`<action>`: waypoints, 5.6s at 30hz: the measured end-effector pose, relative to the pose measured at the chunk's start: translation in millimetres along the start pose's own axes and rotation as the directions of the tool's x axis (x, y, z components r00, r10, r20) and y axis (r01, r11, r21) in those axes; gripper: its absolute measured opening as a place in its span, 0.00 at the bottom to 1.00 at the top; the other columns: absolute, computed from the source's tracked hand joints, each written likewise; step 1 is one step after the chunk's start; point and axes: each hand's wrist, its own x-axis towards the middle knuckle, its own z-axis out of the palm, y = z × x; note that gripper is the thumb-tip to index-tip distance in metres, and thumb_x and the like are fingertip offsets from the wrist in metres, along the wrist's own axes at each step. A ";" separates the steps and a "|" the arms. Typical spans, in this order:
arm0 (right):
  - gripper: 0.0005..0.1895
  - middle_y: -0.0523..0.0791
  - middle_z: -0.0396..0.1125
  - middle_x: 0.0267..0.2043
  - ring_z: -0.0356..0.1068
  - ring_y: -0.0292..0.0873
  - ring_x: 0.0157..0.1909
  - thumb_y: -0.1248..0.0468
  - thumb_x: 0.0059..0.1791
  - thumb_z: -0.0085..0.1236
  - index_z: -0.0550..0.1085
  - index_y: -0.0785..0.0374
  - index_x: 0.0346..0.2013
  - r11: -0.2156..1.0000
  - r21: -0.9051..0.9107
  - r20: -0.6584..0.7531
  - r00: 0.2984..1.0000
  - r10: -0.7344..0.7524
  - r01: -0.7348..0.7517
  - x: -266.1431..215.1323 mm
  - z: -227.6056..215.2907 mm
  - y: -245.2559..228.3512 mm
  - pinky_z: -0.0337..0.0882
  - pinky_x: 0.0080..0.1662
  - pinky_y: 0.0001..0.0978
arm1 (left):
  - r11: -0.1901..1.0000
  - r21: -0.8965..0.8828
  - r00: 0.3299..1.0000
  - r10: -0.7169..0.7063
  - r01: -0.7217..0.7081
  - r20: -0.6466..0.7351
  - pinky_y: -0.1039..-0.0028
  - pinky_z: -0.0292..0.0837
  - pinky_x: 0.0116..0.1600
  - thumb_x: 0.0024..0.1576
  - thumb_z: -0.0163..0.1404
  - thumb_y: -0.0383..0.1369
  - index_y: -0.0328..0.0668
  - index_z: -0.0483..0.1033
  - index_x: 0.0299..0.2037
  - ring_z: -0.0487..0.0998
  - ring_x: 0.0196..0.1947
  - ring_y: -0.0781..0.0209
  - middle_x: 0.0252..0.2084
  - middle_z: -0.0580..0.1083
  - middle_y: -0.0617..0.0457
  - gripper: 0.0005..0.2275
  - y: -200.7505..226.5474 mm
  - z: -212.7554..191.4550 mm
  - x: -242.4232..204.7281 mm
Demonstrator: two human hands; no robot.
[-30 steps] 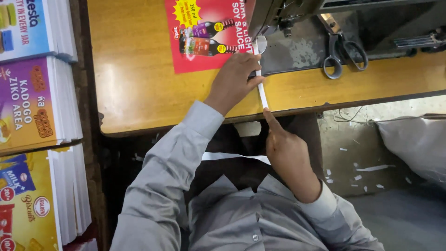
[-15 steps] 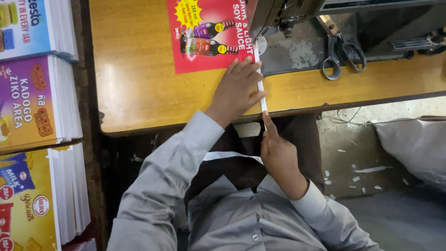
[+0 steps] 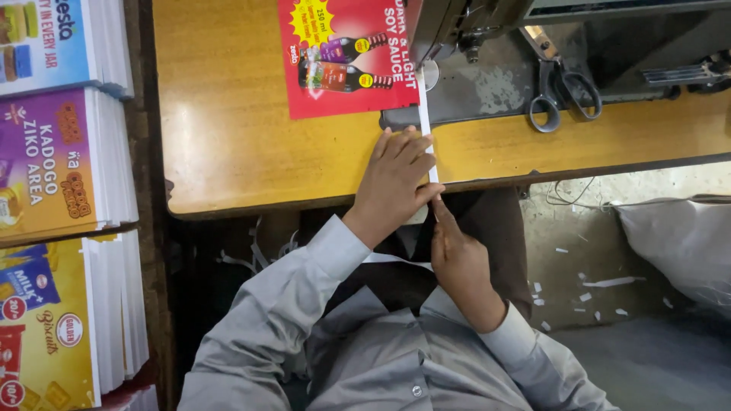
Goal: The person sews a white binding strip onto the spine of various booklets using a sewing machine. They handle different booklets, including those with red, yellow, and purple covers, feeding them through the machine one by one.
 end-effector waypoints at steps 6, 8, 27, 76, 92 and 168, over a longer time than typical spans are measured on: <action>0.32 0.51 0.76 0.25 0.76 0.59 0.24 0.61 0.56 0.46 0.66 0.43 0.77 0.998 -0.054 0.008 1.000 0.020 -0.020 9.5 -8.4 -18.2 0.75 0.31 0.53 | 0.999 0.047 1.000 0.009 -0.009 -0.001 0.49 0.57 0.76 0.62 0.47 0.62 0.51 0.79 0.51 0.73 0.68 0.48 0.60 0.76 0.54 0.26 -24.4 -0.3 21.4; 0.30 0.53 0.77 0.30 0.74 0.59 0.22 0.61 0.57 0.47 0.64 0.47 0.77 0.998 -0.053 -0.016 1.000 -0.027 0.026 -0.3 12.8 10.3 0.71 0.27 0.53 | 0.997 0.060 0.998 0.043 -0.045 0.035 0.51 0.59 0.73 0.60 0.52 0.57 0.48 0.77 0.55 0.72 0.69 0.47 0.63 0.75 0.53 0.24 -25.6 -13.4 30.3; 0.31 0.48 0.71 0.19 0.66 0.50 0.15 0.64 0.56 0.48 0.65 0.53 0.76 0.998 0.058 0.111 0.994 0.018 -0.025 5.0 -3.9 0.8 0.67 0.24 0.47 | 0.998 0.063 0.967 -0.034 0.019 0.253 0.47 0.57 0.73 0.61 0.59 0.45 0.48 0.75 0.54 0.64 0.74 0.43 0.68 0.71 0.49 0.17 8.0 -35.4 14.0; 0.32 0.45 0.65 0.16 0.61 0.46 0.13 0.64 0.57 0.48 0.62 0.54 0.78 0.993 0.113 0.143 0.990 0.018 -0.034 2.5 -9.4 -1.5 0.63 0.21 0.44 | 0.988 0.091 0.945 -0.148 0.126 0.291 0.44 0.49 0.76 0.61 0.57 0.47 0.50 0.74 0.61 0.61 0.76 0.45 0.70 0.71 0.54 0.21 2.8 -28.0 11.8; 0.32 0.48 0.69 0.17 0.65 0.53 0.15 0.61 0.58 0.44 0.58 0.52 0.79 0.990 0.071 0.260 0.960 0.100 -0.122 0.2 -15.7 -1.8 0.64 0.24 0.50 | 0.991 0.112 0.955 -0.105 0.076 0.277 0.42 0.52 0.75 0.60 0.59 0.46 0.49 0.80 0.52 0.65 0.74 0.42 0.66 0.74 0.52 0.16 7.9 -30.6 17.1; 0.27 0.48 0.73 0.21 0.76 0.56 0.26 0.61 0.62 0.38 0.65 0.54 0.78 0.983 0.150 0.166 0.983 0.084 -0.109 4.4 -22.9 -7.6 0.74 0.30 0.49 | 1.000 0.014 1.000 0.013 -0.013 0.028 0.41 0.61 0.74 0.61 0.58 0.54 0.47 0.77 0.50 0.70 0.70 0.38 0.63 0.73 0.45 0.21 -2.5 -2.4 6.6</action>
